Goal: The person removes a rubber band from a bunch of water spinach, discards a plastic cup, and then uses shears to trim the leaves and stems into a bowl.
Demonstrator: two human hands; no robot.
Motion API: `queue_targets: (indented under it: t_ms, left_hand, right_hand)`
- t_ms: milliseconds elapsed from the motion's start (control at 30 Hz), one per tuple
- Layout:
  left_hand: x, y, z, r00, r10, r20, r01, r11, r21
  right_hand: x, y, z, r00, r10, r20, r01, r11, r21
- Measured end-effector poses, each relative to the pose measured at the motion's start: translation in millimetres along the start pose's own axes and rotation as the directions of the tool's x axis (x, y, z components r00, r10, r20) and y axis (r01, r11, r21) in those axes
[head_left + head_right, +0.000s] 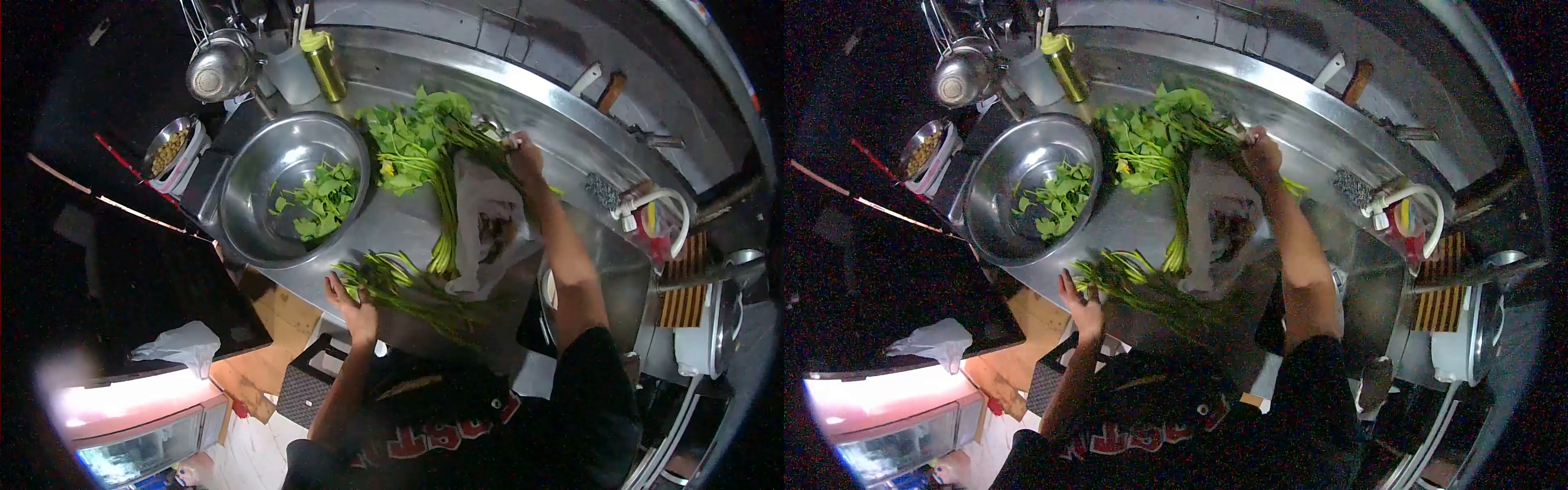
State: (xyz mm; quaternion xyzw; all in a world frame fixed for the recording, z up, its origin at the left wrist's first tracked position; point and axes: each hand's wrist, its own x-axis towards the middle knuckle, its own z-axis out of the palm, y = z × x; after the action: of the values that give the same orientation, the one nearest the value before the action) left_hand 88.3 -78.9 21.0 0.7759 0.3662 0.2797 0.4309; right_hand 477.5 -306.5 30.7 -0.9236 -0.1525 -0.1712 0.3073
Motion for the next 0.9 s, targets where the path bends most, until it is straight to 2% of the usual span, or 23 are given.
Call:
queue_targets:
  t_ms: [33, 67, 100, 133, 167, 200, 233, 300, 367, 400, 433, 467, 533, 567, 600, 633, 700, 733, 767, 800, 867, 900]
  left_hand:
    - [0.9, 13.0, -6.5, 1.0, -0.002, -0.004, 0.002, 1.0, -0.003]
    - [1.3, 23.4, -11.6, 0.998, 0.06, -0.022, -0.06, 0.998, -0.001]
    - [2.9, 31.7, -14.3, 0.992, 0.122, -0.04, -0.122, 0.992, 0.001]
    - [7.2, 37.9, -15.0, 0.991, 0.123, -0.043, -0.123, 0.992, -0.005]
    - [13.4, 43.6, -14.9, 0.984, 0.181, 0.01, -0.18, 0.982, -0.06]
    - [20.1, 51.3, -15.4, 0.97, 0.238, 0.055, -0.231, 0.966, -0.115]
    - [26.7, 69.0, -11.2, 0.969, 0.241, 0.062, -0.223, 0.951, -0.213]
    - [47.6, 90.8, -0.7, 0.933, 0.31, 0.181, -0.225, 0.898, -0.378]
    - [62.7, 120.5, 11.8, 0.927, 0.262, 0.268, -0.063, 0.813, -0.579]
    - [69.8, 132.2, 15.3, 0.924, 0.228, 0.308, 0.001, 0.803, -0.597]
    - [73.6, 148.7, 14.2, 0.907, 0.133, 0.399, 0.205, 0.688, -0.696]
    - [78.6, 151.0, 15.5, 0.918, 0.123, 0.377, 0.195, 0.689, -0.698]
    - [86.6, 153.0, 12.2, 0.869, 0.033, 0.493, 0.421, 0.471, -0.775]
    - [87.5, 153.8, 7.4, 0.91, 0.037, 0.414, 0.347, 0.482, -0.805]
    - [90.3, 148.9, 2.2, 0.916, 0.028, 0.4, 0.338, 0.483, -0.808]
    - [93.6, 141.1, -3.4, 0.932, -0.019, 0.361, 0.325, 0.48, -0.815]
    - [103.5, 125.3, -14.5, 0.949, -0.107, 0.297, 0.314, 0.431, -0.846]
    - [108.7, 116.4, -24.1, 0.939, -0.16, 0.306, 0.345, 0.467, -0.814]
    - [114.7, 107.1, -33.6, 0.941, -0.151, 0.303, 0.338, 0.467, -0.817]
    - [120.4, 101.5, -43.6, 0.943, -0.142, 0.301, 0.332, 0.466, -0.82]
    - [130.0, 92.5, -60.5, 0.932, -0.182, 0.314, 0.363, 0.491, -0.791]
    - [132.4, 90.0, -68.2, 0.92, -0.202, 0.336, 0.392, 0.471, -0.79]
  right_hand:
    - [16.5, 1.2, -5.1, 0.999, 0.053, -0.013, -0.052, 0.995, 0.082]
    - [27.4, -1.5, -15.4, 0.994, 0.108, -0.022, -0.103, 0.981, 0.162]
    - [31.3, -35.3, -51.2, 0.988, 0.124, 0.094, -0.137, 0.979, 0.149]
    - [34.3, -53.4, -67.2, 0.989, 0.12, 0.09, -0.132, 0.98, 0.146]
    - [37.6, -67.7, -77.6, 0.979, 0.135, 0.151, -0.186, 0.896, 0.403]
    - [39.4, -84.4, -86.6, 0.967, 0.129, 0.218, -0.24, 0.741, 0.627]
    - [34.5, -109.5, -100.8, 0.968, 0.114, 0.222, -0.232, 0.742, 0.629]
    - [6.7, -159.0, -121.5, 0.88, 0.072, 0.47, -0.405, 0.631, 0.662]
    - [-22.5, -187.0, -109.8, 0.864, -0.077, 0.497, -0.439, 0.366, 0.82]
    - [-40.5, -206.4, -107.1, 0.835, -0.065, 0.546, -0.49, 0.362, 0.793]
    - [-59.1, -225.0, -104.6, 0.803, -0.051, 0.594, -0.541, 0.358, 0.761]
    - [-76.0, -234.0, -91.7, 0.819, -0.133, 0.559, -0.47, 0.404, 0.785]
    - [-102.7, -253.4, -75.6, 0.797, -0.235, 0.556, -0.47, 0.334, 0.817]
    - [-110.1, -259.4, -65.9, 0.788, -0.25, 0.563, -0.454, 0.382, 0.805]
    - [-116.5, -266.1, -58.0, 0.779, -0.262, 0.569, -0.435, 0.428, 0.792]
    - [-123.7, -273.8, -51.4, 0.799, -0.265, 0.54, -0.436, 0.362, 0.824]
    - [-128.5, -280.1, -50.9, 0.771, -0.246, 0.587, -0.491, 0.357, 0.795]
    - [-130.0, -284.0, -52.8, 0.747, -0.214, 0.629, -0.542, 0.352, 0.763]
    - [-130.1, -286.5, -58.4, 0.708, -0.192, 0.68, -0.55, 0.455, 0.7]
    - [-131.2, -283.9, -57.1, 0.7, -0.199, 0.685, -0.553, 0.456, 0.697]
    - [-134.2, -279.1, -54.0, 0.566, -0.232, 0.791, -0.628, 0.501, 0.596]
    - [-137.9, -283.5, -55.5, 0.562, -0.178, 0.808, -0.565, 0.63, 0.532]
